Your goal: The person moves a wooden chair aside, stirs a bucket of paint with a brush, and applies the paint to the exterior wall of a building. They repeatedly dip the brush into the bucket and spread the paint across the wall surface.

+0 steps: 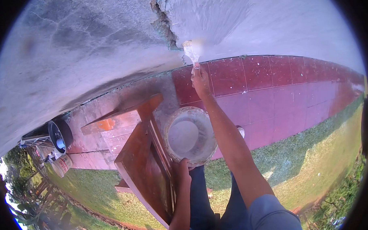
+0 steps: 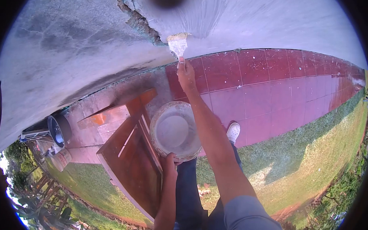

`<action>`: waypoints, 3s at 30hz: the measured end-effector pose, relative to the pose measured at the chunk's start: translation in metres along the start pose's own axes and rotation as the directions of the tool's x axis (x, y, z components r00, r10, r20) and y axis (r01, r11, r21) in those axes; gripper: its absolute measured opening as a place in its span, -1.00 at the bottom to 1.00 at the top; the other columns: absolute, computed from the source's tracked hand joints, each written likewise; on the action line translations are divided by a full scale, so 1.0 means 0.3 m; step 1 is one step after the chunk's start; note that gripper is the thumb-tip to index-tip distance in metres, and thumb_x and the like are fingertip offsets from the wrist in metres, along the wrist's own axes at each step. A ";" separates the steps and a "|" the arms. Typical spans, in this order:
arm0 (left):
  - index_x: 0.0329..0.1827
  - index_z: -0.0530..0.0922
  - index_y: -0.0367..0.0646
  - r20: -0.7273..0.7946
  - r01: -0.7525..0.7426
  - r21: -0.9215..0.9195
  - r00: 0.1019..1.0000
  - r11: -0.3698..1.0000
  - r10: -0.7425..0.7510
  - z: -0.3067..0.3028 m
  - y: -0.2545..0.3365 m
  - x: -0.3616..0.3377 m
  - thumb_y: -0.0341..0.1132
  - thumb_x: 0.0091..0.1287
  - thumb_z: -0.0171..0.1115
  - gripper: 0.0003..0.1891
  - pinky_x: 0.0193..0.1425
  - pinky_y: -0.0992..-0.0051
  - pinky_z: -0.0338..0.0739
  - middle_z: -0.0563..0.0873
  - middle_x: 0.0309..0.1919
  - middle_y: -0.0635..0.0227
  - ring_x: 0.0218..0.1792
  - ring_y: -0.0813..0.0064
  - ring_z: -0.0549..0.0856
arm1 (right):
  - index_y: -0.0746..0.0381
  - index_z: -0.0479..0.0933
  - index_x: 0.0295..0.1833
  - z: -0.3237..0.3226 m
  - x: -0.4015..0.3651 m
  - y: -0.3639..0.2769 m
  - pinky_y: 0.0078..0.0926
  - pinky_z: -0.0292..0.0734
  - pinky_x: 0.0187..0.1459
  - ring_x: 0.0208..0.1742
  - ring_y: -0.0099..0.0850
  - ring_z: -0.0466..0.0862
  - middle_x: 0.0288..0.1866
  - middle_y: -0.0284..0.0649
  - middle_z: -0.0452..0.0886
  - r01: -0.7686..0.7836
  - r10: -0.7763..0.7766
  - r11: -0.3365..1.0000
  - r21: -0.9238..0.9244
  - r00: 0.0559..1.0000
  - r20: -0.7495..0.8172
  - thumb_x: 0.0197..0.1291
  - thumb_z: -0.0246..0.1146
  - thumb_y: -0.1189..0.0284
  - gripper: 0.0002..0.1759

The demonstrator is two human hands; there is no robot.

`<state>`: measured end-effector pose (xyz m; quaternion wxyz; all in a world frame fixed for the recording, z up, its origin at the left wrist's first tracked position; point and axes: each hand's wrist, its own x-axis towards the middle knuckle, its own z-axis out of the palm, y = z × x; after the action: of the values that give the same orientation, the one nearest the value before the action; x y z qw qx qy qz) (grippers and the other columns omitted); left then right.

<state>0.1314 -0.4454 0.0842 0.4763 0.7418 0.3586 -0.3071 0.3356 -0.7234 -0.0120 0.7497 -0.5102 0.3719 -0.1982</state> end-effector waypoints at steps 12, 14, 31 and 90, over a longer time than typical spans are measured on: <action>0.19 0.52 -0.43 0.028 0.034 0.006 0.999 0.999 -0.034 -0.004 -0.052 0.032 -0.28 0.17 0.27 -0.45 -0.06 0.33 0.76 0.71 0.08 -0.03 -0.09 0.13 0.81 | 0.20 0.47 -0.35 0.030 -0.340 -0.787 -0.64 0.09 -0.57 -0.62 -0.70 0.20 -0.59 -0.48 0.29 0.096 -0.095 0.992 0.078 0.995 -0.019 0.54 0.08 0.10 -0.55; 0.21 0.52 -0.42 -0.020 -0.037 0.169 0.999 0.985 0.041 -0.015 -0.097 0.061 -0.32 0.17 0.24 -0.47 -0.10 0.36 0.78 0.70 0.09 -0.03 -0.13 0.13 0.81 | 0.20 0.46 -0.35 0.058 -0.338 -0.804 -0.63 0.09 -0.56 -0.61 -0.71 0.20 -0.58 -0.49 0.29 0.206 -0.202 0.971 0.120 0.979 -0.038 0.55 0.07 0.12 -0.56; 0.39 0.31 -0.38 0.056 0.102 -0.112 0.994 0.988 -0.097 0.033 0.019 -0.037 -0.48 0.16 0.22 -0.34 -0.12 0.32 0.84 0.56 0.21 -0.01 -0.02 0.12 0.75 | 0.34 0.53 -0.49 -0.147 -0.068 -0.428 -0.42 0.28 -0.45 -0.57 -0.57 0.36 -0.64 -0.38 0.38 -0.085 0.044 0.981 -0.173 0.972 -0.231 0.50 0.11 0.17 -0.46; 0.35 0.37 -0.41 0.089 0.119 -0.068 0.990 0.991 -0.113 0.080 -0.020 -0.049 -0.51 0.13 0.25 -0.36 -0.18 0.29 0.84 0.56 0.19 -0.01 -0.05 0.14 0.74 | 0.14 0.45 -0.40 -0.500 0.216 -0.170 -0.62 0.12 -0.58 -0.61 -0.68 0.24 -0.58 -0.50 0.31 -0.042 0.042 0.999 0.019 0.999 0.001 0.50 0.10 -0.02 -0.49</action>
<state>0.1155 -0.4693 0.0844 0.4992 0.6879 0.3916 -0.3524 0.2676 -0.8804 -0.0189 0.7588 -0.4951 0.3804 -0.1856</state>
